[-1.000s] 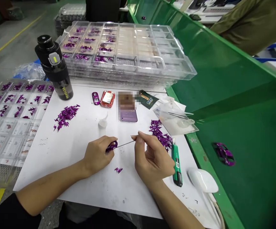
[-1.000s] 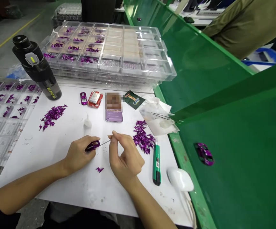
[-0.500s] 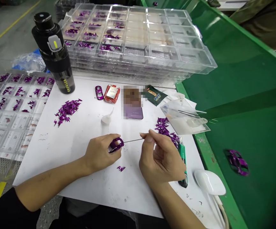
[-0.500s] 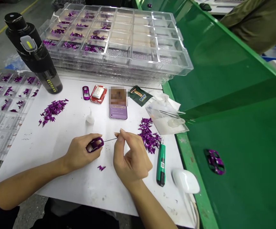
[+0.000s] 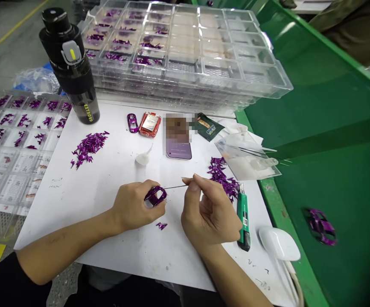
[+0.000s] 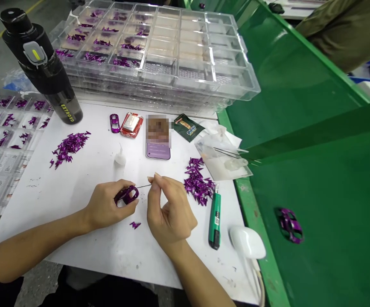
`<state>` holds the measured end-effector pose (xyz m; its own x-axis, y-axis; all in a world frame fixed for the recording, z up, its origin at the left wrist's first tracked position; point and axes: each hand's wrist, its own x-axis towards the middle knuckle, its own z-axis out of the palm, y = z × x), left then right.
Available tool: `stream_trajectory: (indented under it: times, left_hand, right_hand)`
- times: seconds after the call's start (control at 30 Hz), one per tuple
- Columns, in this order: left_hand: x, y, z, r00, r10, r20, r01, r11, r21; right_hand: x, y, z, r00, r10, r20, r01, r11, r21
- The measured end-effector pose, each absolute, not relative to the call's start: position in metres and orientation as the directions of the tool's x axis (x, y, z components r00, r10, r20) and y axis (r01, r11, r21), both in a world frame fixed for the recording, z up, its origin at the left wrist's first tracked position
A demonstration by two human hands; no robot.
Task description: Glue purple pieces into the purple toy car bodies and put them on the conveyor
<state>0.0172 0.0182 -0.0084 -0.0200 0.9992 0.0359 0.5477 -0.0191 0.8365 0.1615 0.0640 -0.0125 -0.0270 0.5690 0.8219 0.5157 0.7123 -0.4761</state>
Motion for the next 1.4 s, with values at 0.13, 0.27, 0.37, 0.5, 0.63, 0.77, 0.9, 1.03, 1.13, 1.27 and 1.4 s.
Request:
stream_trajectory:
  times: [0.13, 0.27, 0.37, 0.5, 0.63, 0.77, 0.9, 1.03, 1.13, 1.27, 1.4]
  left_hand:
    - [0.016, 0.019, -0.009, -0.021, 0.999, 0.033, 0.547, -0.016, 0.837]
    - [0.015, 0.02, -0.009, 0.002, 0.999, 0.043, 0.55, -0.037, 0.835]
    - [0.015, 0.02, -0.009, 0.015, 0.998, 0.059, 0.546, -0.058, 0.836]
    - [0.014, 0.019, -0.008, 0.02, 0.996, 0.081, 0.546, -0.079, 0.834]
    - [0.015, 0.017, -0.009, 0.017, 0.994, 0.109, 0.525, -0.102, 0.845]
    - [0.015, 0.016, -0.01, -0.004, 0.993, 0.115, 0.512, -0.097, 0.853]
    - [0.015, 0.016, -0.011, -0.011, 0.994, 0.111, 0.493, -0.091, 0.865]
    - [0.015, 0.016, -0.011, -0.017, 0.994, 0.105, 0.478, -0.085, 0.874]
    - [0.015, 0.016, -0.01, -0.02, 0.994, 0.104, 0.464, -0.083, 0.882]
    - [0.014, 0.015, -0.01, -0.012, 0.995, 0.101, 0.452, -0.085, 0.888]
    - [0.015, 0.016, -0.011, -0.022, 0.995, 0.098, 0.453, -0.077, 0.888]
  right_hand:
    - [0.165, 0.063, 0.0, -0.012, 0.598, 0.802, 0.515, 0.691, -0.507]
    - [0.198, 0.091, 0.029, 0.304, 0.363, 0.881, 0.683, 0.562, -0.467]
    - [0.246, 0.125, 0.045, 0.336, 0.259, 0.905, 0.83, 0.373, -0.415]
    - [0.301, 0.151, 0.048, 0.216, 0.454, 0.864, 0.917, 0.209, -0.339]
    - [0.311, 0.15, 0.043, 0.225, 0.579, 0.784, 0.909, 0.165, -0.382]
    - [0.304, 0.148, 0.039, 0.238, 0.58, 0.779, 0.887, 0.197, -0.417]
    - [0.305, 0.151, 0.038, 0.288, 0.512, 0.809, 0.868, 0.218, -0.447]
    - [0.308, 0.154, 0.037, 0.29, 0.513, 0.808, 0.859, 0.234, -0.456]
    - [0.309, 0.153, 0.037, 0.276, 0.552, 0.787, 0.854, 0.234, -0.464]
    - [0.311, 0.152, 0.035, 0.321, 0.564, 0.761, 0.86, 0.163, -0.483]
    - [0.305, 0.149, 0.031, 0.264, 0.664, 0.699, 0.861, 0.165, -0.482]
